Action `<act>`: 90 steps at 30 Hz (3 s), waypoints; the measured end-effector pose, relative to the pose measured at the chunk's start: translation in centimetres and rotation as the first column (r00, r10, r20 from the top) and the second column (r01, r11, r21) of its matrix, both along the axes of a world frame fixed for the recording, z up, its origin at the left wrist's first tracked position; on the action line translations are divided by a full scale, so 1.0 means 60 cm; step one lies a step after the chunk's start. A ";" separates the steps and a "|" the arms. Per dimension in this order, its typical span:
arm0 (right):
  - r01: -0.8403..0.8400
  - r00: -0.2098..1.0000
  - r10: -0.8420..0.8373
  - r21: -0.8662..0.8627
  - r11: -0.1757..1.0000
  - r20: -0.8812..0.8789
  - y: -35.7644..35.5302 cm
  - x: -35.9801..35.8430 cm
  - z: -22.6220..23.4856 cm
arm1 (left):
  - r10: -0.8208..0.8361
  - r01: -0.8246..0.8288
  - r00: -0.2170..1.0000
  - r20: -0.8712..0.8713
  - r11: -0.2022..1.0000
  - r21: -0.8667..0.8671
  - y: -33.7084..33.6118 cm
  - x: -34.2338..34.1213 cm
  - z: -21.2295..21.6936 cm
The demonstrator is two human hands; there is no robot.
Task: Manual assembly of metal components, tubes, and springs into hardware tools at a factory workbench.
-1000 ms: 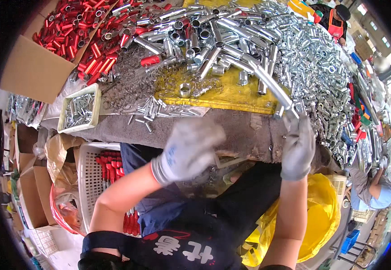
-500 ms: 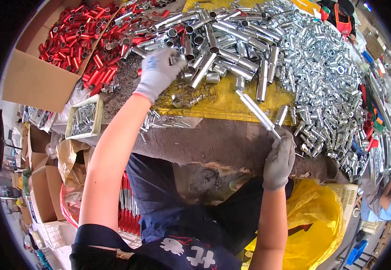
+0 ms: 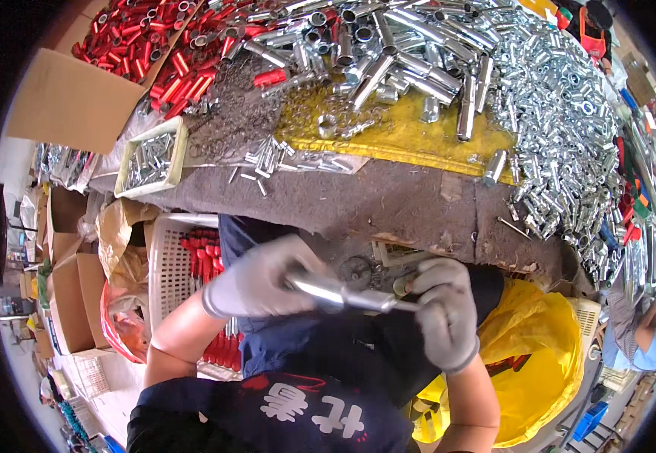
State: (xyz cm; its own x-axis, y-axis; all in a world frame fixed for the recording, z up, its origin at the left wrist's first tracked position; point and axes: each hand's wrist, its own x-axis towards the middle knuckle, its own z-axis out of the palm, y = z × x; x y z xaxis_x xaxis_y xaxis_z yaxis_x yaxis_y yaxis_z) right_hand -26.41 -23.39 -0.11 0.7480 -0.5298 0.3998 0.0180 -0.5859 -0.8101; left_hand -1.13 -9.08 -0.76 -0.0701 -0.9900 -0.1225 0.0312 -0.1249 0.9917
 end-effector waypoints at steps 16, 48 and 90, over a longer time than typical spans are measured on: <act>-0.472 0.828 0.369 -0.169 0.865 -0.423 0.026 0.148 0.001 | 0.373 -0.131 0.728 0.576 0.899 -0.417 0.008 -0.040 -0.056; -0.189 0.880 0.359 0.465 0.865 -0.310 0.047 0.048 -0.032 | 0.273 -0.570 -0.041 -0.961 0.784 0.247 -0.019 -0.041 -0.030; -0.057 0.998 0.045 0.865 0.499 0.040 0.033 0.085 -0.024 | 0.127 0.096 0.814 -0.566 0.933 0.347 0.113 -0.132 -0.187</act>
